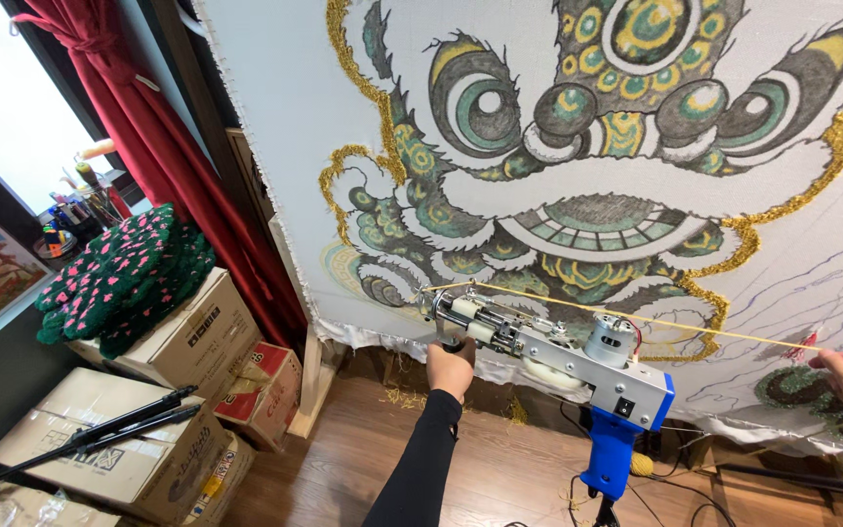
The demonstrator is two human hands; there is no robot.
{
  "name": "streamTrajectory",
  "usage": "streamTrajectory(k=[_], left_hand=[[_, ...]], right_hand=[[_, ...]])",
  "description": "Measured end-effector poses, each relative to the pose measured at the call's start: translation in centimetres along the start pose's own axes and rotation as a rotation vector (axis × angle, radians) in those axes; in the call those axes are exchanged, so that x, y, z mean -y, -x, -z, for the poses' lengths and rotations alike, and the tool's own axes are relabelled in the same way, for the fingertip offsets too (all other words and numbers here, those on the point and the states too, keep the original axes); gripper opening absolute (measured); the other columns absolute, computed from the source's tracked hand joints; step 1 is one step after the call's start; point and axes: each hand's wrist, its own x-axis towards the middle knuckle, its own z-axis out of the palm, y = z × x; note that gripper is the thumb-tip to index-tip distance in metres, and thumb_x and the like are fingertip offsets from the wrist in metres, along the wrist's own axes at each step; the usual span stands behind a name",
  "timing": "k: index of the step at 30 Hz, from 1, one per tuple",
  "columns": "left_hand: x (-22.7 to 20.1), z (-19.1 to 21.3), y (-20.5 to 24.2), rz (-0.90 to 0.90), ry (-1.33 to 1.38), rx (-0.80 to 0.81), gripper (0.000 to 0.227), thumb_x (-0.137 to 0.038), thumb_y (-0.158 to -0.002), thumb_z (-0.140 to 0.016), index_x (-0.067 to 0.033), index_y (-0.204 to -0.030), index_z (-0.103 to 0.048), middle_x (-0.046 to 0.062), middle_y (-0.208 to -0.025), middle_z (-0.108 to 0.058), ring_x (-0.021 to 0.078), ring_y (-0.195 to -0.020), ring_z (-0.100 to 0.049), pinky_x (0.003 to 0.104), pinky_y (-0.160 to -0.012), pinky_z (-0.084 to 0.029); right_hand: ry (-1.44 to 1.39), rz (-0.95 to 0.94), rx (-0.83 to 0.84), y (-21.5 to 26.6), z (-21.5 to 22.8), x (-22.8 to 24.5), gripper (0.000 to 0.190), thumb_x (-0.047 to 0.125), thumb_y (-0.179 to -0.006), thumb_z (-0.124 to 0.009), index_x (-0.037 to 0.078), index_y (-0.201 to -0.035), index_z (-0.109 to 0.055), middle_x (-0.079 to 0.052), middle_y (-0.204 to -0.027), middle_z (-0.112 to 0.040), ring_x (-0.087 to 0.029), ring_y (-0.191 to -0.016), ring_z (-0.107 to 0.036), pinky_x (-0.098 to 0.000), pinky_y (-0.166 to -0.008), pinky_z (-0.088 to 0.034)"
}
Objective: The person uses a tufting gun to apply yellow yarn onto a large vertical canvas with a printed design, following the outlines of the pattern and then threading more yarn into the tool.
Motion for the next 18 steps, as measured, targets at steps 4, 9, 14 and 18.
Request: streamTrajectory(k=[4, 9, 14, 18], left_hand=[[-0.1, 0.2, 1.3, 0.003, 0.015, 0.023, 0.036, -0.023, -0.082, -0.081, 0.0061, -0.095, -0.064, 0.014, -0.084, -0.073, 0.0205, -0.070, -0.065, 0.037, -0.065, -0.052], [-0.6, 0.3, 3.5, 0.041, 0.075, 0.056, 0.034, -0.016, -0.088, -0.078, 0.0076, -0.103, -0.059, 0.011, -0.087, -0.068, 0.0152, -0.073, -0.060, 0.034, -0.066, -0.049], [0.2, -0.1, 5.8, -0.045, 0.180, 0.165, 0.034, -0.010, -0.088, -0.071, 0.0013, -0.120, -0.065, 0.004, -0.082, -0.070, 0.0115, -0.069, -0.059, 0.030, -0.063, -0.048], [1.3, -0.9, 6.5, -0.029, 0.231, 0.227, 0.040, -0.009, -0.090, -0.068, -0.0007, -0.128, -0.062, 0.007, -0.077, -0.066, 0.0132, -0.064, -0.053, 0.033, -0.059, -0.043]], right_hand=[[0.066, -0.017, -0.009, 1.8, 1.1, 0.4, 0.038, 0.032, -0.111, -0.059, -0.002, -0.105, -0.075, 0.000, -0.060, -0.045, -0.009, -0.047, -0.034, -0.0283, -0.044, -0.023], [0.334, 0.067, -0.004, 3.8, 1.3, 2.8, 0.040, 0.033, -0.109, -0.061, -0.002, -0.107, -0.080, -0.005, -0.060, -0.052, -0.013, -0.055, -0.042, -0.0315, -0.048, -0.034], [0.473, 0.216, 0.241, 5.3, -3.7, 6.9, 0.040, 0.036, -0.099, -0.060, 0.004, -0.111, -0.081, -0.006, -0.070, -0.064, -0.014, -0.062, -0.057, -0.0309, -0.057, -0.048], [0.404, 0.351, 0.462, 7.2, -9.4, 9.1, 0.038, 0.033, -0.100, -0.059, 0.004, -0.117, -0.077, -0.009, -0.076, -0.069, -0.014, -0.070, -0.059, -0.0305, -0.065, -0.051]])
